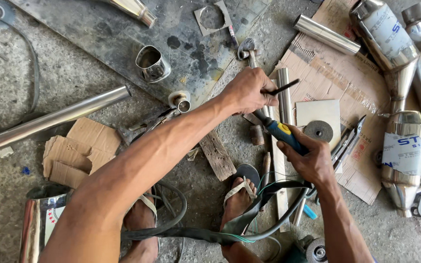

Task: The person welds components onto a metal pipe and uses a grinder to smooth the surface.

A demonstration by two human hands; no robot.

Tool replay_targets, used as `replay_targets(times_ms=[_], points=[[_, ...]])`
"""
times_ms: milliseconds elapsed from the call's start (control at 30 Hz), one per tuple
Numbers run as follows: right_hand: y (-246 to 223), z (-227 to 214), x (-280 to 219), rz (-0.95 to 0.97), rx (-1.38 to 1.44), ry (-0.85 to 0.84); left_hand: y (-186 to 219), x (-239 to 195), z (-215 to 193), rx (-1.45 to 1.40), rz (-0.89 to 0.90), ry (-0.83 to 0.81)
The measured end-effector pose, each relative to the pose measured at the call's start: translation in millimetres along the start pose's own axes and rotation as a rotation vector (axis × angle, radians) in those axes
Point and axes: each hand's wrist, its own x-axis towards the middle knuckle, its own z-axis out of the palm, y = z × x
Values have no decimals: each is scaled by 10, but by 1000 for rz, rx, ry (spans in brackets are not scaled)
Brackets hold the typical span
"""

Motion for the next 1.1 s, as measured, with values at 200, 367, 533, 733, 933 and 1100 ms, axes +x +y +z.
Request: replay_targets(times_ms=[200,367,533,733,933,1100], points=[[-125,-22,-26,66,-127,15,-38,99,87,58,-90,-3],[50,-23,29,111,-11,1,317,-145,-281,50,-118,2],[206,-50,63,175,163,-18,-459,-224,67,381,-409,-75],[366,-66,19,261,235,28,-892,-476,514,639,-494,-242],[900,100,120,458,412,219,-720,-578,602,715,-332,-79],[1887,374,265,614,313,441,-1106,-526,1000,1204,216,399]])
